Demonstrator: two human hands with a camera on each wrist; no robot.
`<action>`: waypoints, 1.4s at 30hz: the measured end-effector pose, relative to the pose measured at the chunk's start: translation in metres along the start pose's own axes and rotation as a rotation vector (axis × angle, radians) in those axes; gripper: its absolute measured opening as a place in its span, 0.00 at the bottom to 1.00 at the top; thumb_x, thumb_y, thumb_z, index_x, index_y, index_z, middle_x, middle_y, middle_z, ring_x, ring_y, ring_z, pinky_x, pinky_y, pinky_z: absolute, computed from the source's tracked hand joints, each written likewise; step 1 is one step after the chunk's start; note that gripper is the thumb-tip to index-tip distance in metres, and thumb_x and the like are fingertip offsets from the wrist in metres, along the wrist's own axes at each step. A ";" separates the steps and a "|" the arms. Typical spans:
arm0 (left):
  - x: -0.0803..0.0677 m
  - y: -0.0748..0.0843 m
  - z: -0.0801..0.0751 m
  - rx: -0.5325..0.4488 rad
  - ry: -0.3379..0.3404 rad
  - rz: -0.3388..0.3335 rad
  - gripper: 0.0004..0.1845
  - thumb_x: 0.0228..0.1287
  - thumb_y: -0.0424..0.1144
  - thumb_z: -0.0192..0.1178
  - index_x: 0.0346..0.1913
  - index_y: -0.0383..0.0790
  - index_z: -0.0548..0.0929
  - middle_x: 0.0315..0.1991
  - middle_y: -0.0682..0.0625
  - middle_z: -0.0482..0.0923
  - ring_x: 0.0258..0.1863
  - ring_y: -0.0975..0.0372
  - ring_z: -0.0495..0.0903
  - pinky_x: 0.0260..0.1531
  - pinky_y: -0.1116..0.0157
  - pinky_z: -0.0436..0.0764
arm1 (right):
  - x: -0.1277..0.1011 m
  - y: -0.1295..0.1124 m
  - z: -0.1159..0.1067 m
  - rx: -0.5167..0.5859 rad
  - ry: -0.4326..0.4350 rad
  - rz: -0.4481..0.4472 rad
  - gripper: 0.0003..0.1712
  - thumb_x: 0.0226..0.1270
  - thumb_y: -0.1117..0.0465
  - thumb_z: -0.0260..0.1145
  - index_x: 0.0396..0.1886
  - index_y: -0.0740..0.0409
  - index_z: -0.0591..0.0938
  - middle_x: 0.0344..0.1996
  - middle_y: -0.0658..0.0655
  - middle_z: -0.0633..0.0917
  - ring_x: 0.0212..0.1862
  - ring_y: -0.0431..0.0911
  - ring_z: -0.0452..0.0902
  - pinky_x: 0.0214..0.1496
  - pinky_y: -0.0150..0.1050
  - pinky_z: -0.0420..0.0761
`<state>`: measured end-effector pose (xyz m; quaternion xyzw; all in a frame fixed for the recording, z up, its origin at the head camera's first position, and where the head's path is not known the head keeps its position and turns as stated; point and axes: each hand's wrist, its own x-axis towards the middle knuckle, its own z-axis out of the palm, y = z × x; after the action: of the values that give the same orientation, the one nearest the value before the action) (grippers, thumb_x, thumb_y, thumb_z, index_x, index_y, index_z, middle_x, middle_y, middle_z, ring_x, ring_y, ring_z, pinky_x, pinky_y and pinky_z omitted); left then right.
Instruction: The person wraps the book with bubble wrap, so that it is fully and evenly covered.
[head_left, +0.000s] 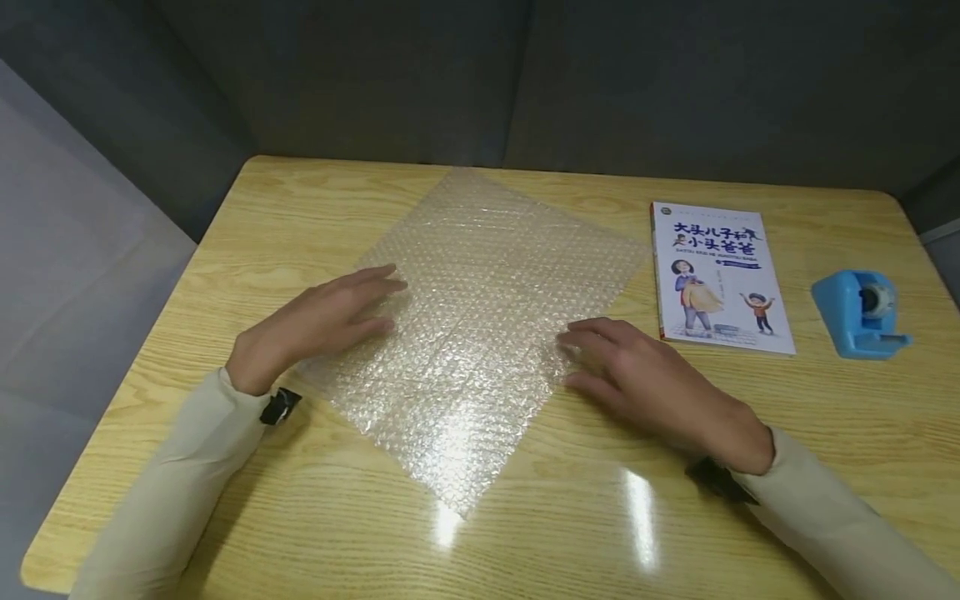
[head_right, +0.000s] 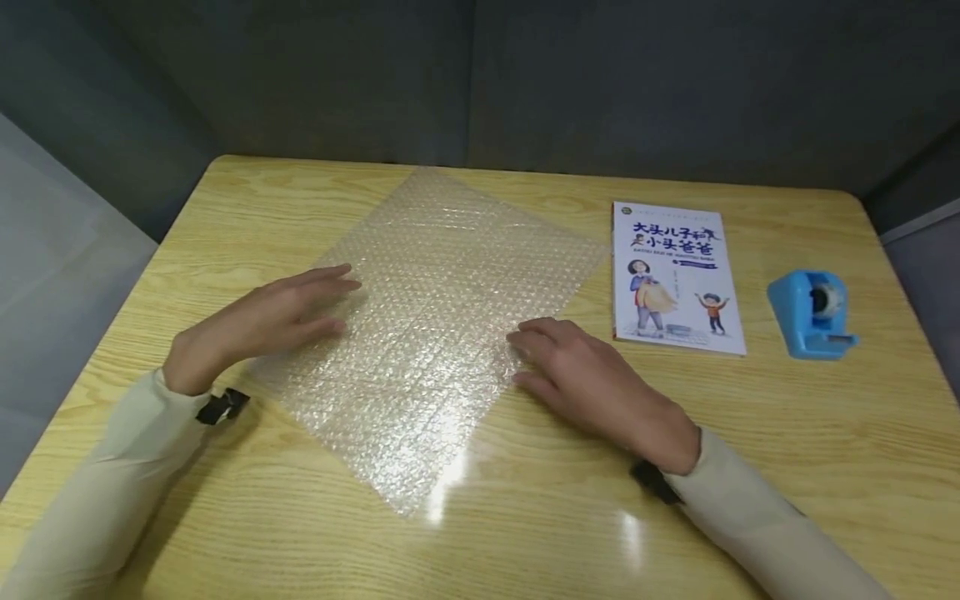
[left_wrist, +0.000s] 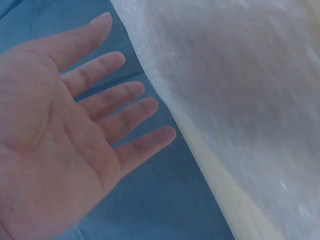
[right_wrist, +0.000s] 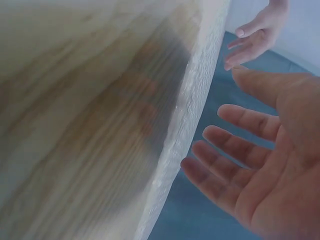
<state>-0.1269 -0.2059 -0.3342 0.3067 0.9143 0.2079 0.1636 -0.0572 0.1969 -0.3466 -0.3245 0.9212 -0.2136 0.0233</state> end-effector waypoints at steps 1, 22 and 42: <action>0.002 0.002 0.001 0.003 0.003 0.002 0.29 0.79 0.41 0.59 0.77 0.35 0.69 0.80 0.36 0.56 0.79 0.43 0.56 0.74 0.41 0.62 | -0.002 0.001 -0.001 0.008 -0.002 0.018 0.27 0.73 0.56 0.71 0.67 0.60 0.80 0.66 0.64 0.79 0.66 0.60 0.75 0.66 0.60 0.77; 0.061 0.073 0.009 0.033 0.021 -0.015 0.33 0.80 0.50 0.57 0.80 0.42 0.65 0.80 0.44 0.61 0.77 0.49 0.63 0.71 0.46 0.69 | -0.056 0.068 -0.040 0.070 0.094 0.347 0.43 0.76 0.57 0.68 0.82 0.61 0.59 0.74 0.75 0.65 0.73 0.73 0.60 0.67 0.74 0.63; 0.132 0.150 0.038 0.011 -0.068 0.116 0.35 0.80 0.53 0.55 0.81 0.43 0.61 0.80 0.49 0.60 0.78 0.58 0.62 0.73 0.59 0.67 | -0.087 0.111 -0.049 0.063 0.099 0.623 0.44 0.84 0.51 0.57 0.84 0.66 0.47 0.76 0.82 0.52 0.75 0.79 0.47 0.69 0.79 0.53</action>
<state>-0.1367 -0.0034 -0.3170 0.3667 0.8901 0.2016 0.1805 -0.0624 0.3453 -0.3559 -0.0149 0.9692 -0.2401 0.0528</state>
